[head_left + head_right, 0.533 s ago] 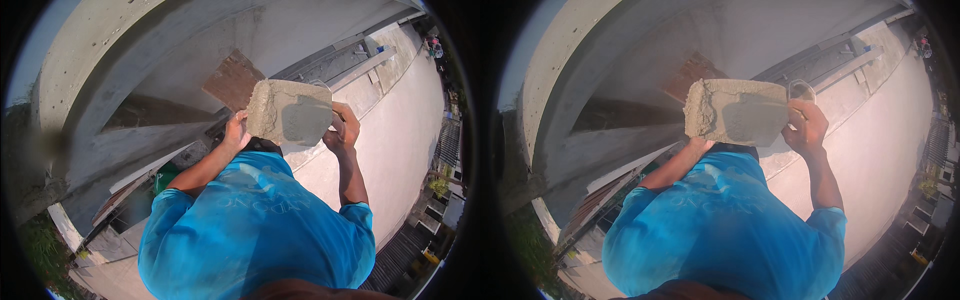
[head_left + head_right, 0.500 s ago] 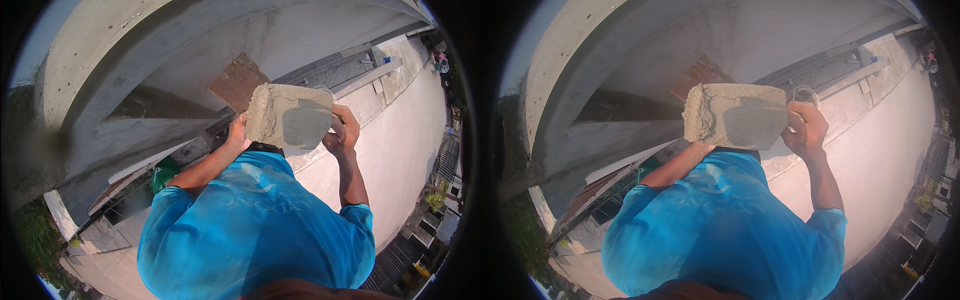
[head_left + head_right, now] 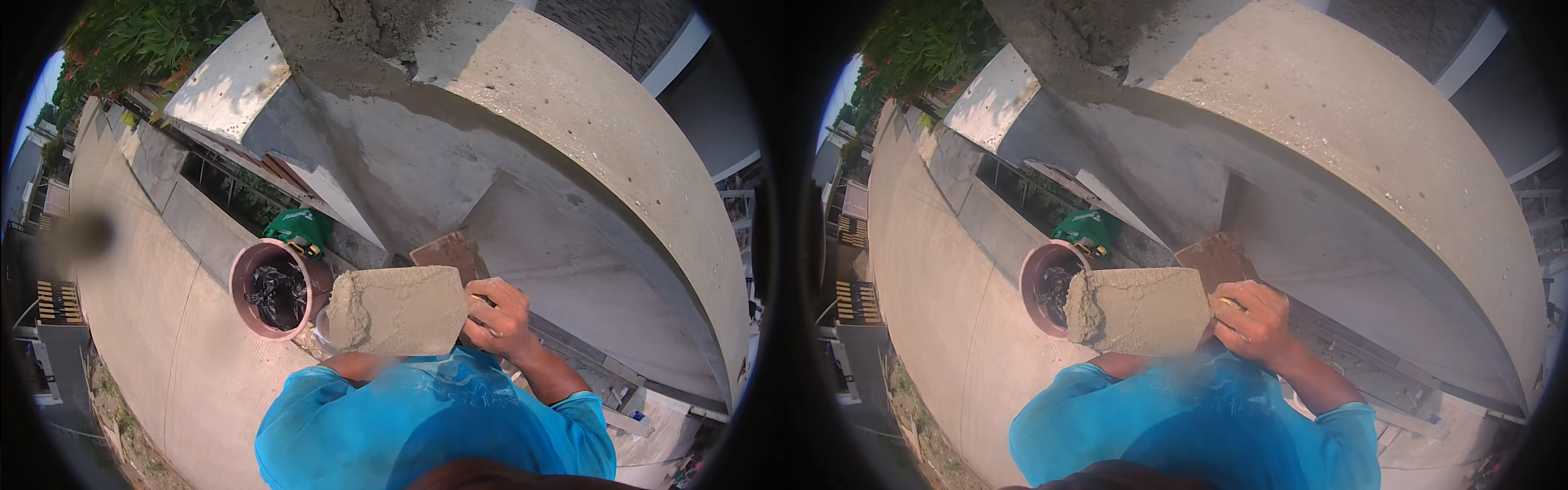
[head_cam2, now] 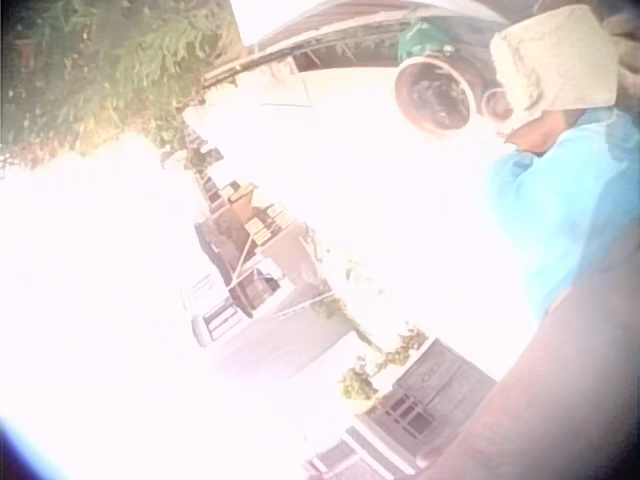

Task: The person scoops wet cement from a bucket using a trowel and applies it to a concrete pillar. They repeatedly smooth and level the surface with a wooden float, working on different sides of the pillar to create a uniform finish.

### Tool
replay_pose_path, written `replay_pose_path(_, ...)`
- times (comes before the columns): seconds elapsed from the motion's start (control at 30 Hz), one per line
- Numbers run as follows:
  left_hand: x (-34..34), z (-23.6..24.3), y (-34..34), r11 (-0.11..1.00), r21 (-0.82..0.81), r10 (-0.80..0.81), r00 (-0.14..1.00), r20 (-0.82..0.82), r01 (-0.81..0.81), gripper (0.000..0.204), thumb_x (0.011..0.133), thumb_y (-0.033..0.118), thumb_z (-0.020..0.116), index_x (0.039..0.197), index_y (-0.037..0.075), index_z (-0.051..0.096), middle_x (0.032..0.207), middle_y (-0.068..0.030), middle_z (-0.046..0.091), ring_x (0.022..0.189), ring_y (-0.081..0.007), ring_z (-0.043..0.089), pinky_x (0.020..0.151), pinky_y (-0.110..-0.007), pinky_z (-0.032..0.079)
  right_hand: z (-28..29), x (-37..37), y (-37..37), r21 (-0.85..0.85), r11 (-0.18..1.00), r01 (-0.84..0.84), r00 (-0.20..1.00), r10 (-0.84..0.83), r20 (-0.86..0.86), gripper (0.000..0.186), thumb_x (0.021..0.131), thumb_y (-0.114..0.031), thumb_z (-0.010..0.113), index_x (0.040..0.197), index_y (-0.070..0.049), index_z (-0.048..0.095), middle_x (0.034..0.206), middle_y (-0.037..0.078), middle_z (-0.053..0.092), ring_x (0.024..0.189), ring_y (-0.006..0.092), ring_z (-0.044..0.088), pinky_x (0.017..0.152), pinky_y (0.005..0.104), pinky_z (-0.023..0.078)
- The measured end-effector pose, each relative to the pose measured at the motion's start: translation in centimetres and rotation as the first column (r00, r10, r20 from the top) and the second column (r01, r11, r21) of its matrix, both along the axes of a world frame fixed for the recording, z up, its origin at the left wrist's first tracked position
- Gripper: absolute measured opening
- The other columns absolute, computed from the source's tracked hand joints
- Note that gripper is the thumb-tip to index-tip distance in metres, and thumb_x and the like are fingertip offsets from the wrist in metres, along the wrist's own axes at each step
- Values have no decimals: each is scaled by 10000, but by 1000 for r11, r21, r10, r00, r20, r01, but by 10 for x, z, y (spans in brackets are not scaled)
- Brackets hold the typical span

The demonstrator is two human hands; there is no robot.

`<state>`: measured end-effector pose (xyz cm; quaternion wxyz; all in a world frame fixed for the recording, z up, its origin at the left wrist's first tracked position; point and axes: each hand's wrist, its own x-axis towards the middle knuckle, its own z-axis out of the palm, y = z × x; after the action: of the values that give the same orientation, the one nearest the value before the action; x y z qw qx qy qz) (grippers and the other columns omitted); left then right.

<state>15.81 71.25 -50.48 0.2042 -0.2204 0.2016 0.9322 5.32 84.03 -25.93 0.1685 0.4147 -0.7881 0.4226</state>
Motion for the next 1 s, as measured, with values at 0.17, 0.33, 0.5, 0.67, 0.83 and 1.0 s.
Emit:
replay_pose_path(0.17, 21, -11, -17, 983, -79, 164, 986, -20, -165, 478, 929, 234, 610, 1342, 8, 532, 1341, -137, 590, 1306, -316, 522, 1111, -496, 422, 5, -18, -55, -41, 982, -183, 982, 184, 42, 186, 660, -65, 723, 845, -64, 703, 941, 35, 689, 675, 186, 632, 553, 320, 499)
replay_pose_path(0.33, 27, -18, -41, 938, -155, 301, 951, -76, -310, 489, 913, 229, 610, 1344, 10, 531, 1337, -138, 590, 1306, -321, 521, 1112, -499, 421, 7, -36, -94, -69, 977, -199, 975, 205, 88, 207, 662, -34, 720, 869, -33, 703, 957, 76, 694, 754, 228, 683, 610, 348, 542)
replay_pose_path(0.5, 29, -10, -76, 866, -168, 456, 882, -120, -471, 501, 898, 224, 610, 1345, 12, 531, 1333, -139, 589, 1306, -326, 520, 1113, -502, 420, 25, -50, -128, -191, 951, -245, 946, 277, 168, 255, 714, 3, 710, 969, -1, 724, 979, 126, 681, 839, 254, 690, 686, 338, 566)
replay_pose_path(0.67, 34, 6, -156, 677, 59, 736, 677, -24, -734, 636, 758, 113, 586, 1386, 39, 521, 1366, -135, 586, 1305, -333, 525, 1151, -515, 372, 69, -55, -161, -366, 886, -284, 908, 371, 195, 239, 852, -95, 736, 1061, 19, 720, 998, 133, 677, 881, 215, 680, 689, 310, 544)
replay_pose_path(0.83, 38, 15, -228, 512, 61, 859, 509, -62, -857, 676, 734, 80, 603, 1404, 57, 514, 1397, -134, 578, 1338, -333, 506, 1179, -548, 330, 97, -79, -200, -573, 799, -182, 877, 395, 272, 273, 964, -228, 712, 1091, 13, 697, 927, 90, 667, 792, 115, 614, 661, 254, 494)
replay_pose_path(1.0, 37, 23, -264, 513, 80, 852, 495, -171, -855, 683, 734, 81, 617, 1409, 57, 511, 1407, -124, 573, 1353, -332, 494, 1181, -556, 325, 96, -84, -213, -739, 674, -1, 744, 494, 450, 210, 1022, -219, 635, 1072, -17, 657, 840, -4, 620, 720, 62, 565, 657, 231, 474)
